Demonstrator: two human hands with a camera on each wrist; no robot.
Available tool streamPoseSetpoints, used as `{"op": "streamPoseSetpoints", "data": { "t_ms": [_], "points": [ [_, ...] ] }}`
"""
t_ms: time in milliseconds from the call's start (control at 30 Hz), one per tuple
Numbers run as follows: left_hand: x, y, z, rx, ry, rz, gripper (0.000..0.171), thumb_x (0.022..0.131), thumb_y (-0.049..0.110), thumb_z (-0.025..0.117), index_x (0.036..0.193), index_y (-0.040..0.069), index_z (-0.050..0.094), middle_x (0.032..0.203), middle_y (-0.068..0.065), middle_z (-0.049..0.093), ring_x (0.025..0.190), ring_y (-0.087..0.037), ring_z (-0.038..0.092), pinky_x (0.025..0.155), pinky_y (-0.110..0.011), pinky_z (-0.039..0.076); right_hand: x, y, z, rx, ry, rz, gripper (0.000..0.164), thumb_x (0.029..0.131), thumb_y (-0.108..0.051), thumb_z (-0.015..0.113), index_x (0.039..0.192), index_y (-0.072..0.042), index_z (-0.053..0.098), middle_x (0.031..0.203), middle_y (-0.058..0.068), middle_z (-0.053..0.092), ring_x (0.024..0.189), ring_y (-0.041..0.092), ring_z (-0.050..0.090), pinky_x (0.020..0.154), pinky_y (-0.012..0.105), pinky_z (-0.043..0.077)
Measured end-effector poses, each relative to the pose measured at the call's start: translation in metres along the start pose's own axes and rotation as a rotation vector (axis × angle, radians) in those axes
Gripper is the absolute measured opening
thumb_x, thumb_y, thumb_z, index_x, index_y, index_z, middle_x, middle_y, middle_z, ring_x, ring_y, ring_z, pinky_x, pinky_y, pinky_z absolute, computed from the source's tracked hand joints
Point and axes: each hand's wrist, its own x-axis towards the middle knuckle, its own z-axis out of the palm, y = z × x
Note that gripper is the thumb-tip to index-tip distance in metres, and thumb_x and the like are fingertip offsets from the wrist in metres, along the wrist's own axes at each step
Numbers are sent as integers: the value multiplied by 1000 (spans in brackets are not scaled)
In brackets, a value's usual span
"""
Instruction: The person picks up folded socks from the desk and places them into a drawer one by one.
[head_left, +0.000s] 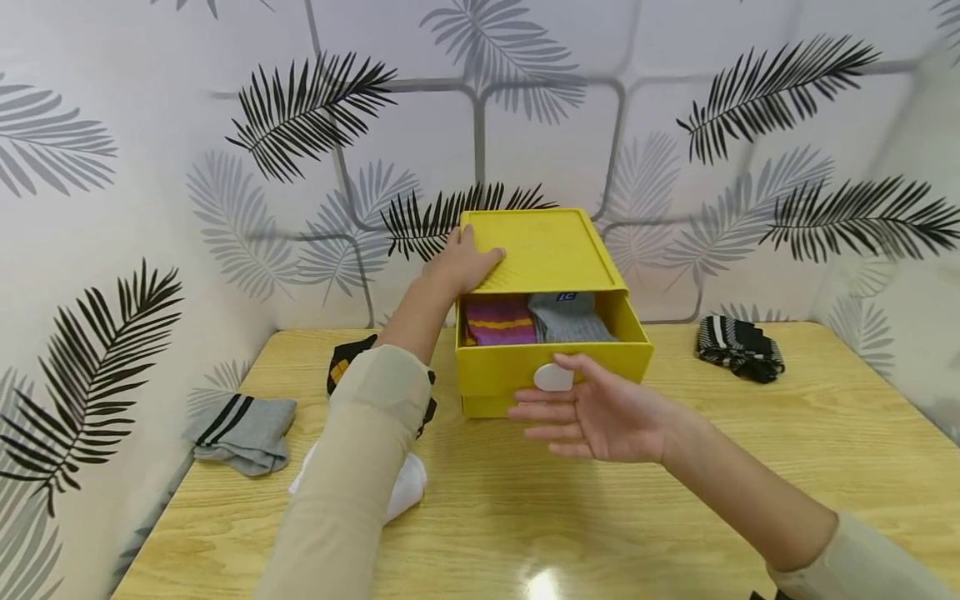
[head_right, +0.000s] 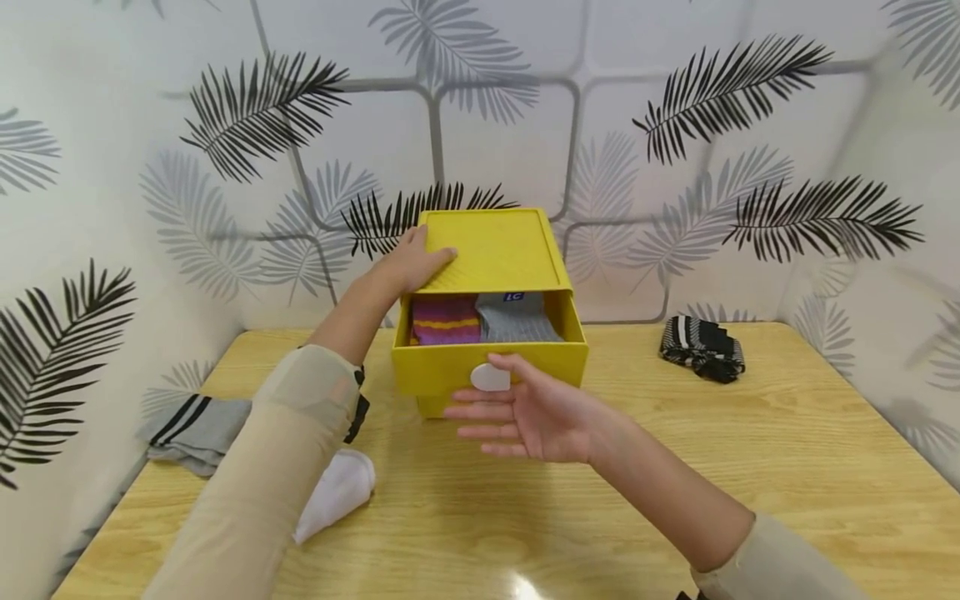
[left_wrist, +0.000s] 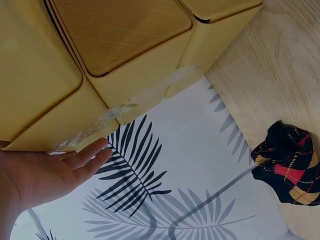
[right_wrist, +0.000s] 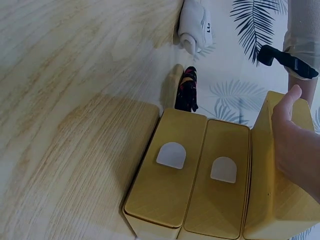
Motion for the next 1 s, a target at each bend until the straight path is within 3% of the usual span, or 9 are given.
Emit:
{"op": "streamPoseSetpoints", "data": {
  "t_ms": [167,300,400,467,500,567,667,767,1000],
  "points": [
    [0,0,2,9,3,6,75,79,55,30,133,15,-2,136,-3,-1,118,-27,17,91,-43,19,-10,2,9,-116,-45,-22,61,86,-44,21,126,2,26,123,15,36,104,28,41,87,38,30],
    [1,-1,2,18,5,4,75,79,56,29,133,15,-2,136,-3,-1,118,-27,18,91,-43,19,-23,-8,28,-364,-67,-232,46,91,-28,24,117,6,38,112,22,44,89,29,50,78,40,37],
    [1,-1,1,28,7,9,75,79,56,29,133,15,-2,136,-4,-1,118,-28,18,91,-43,19,-29,-21,41,-857,132,-566,31,88,-21,37,106,0,52,99,14,55,78,22,54,68,35,43],
    [1,-1,1,34,5,8,75,79,56,28,133,15,-2,136,-4,-1,118,-28,18,91,-43,20,-28,-30,43,-1288,387,-744,27,85,-25,44,100,-6,56,94,6,57,77,17,53,67,33,43],
    [1,-1,1,35,5,6,75,79,56,29,133,15,-2,136,-4,-1,118,-28,18,91,-43,19,-26,-34,43,-1474,529,-769,26,84,-29,45,99,-11,58,93,1,57,80,15,52,67,31,42],
    [0,-1,0,33,3,-1,75,79,55,29,133,15,-2,136,-4,-1,118,-28,17,91,-43,19,-19,-41,40,-1740,723,-736,33,83,-39,43,101,-16,57,98,-3,54,89,13,49,72,32,40],
    [-1,0,-1,22,0,-9,74,79,55,29,133,15,-2,136,-4,-1,118,-27,17,91,-43,18,-7,-49,33,-1919,772,-535,50,82,-51,30,110,-15,52,110,1,48,102,20,41,80,39,35],
    [-2,0,0,17,0,-11,74,79,54,30,133,15,-2,136,-4,0,118,-28,17,91,-44,18,1,-53,28,-1958,735,-384,59,82,-55,21,116,-14,47,117,3,43,107,22,37,83,41,32],
    [-1,2,0,30,8,-8,74,79,55,30,133,15,-1,136,-4,0,118,-28,18,90,-44,19,5,-58,27,-1954,660,-230,63,79,-60,16,123,-21,39,130,0,27,114,22,29,86,42,28]
  ]
}}
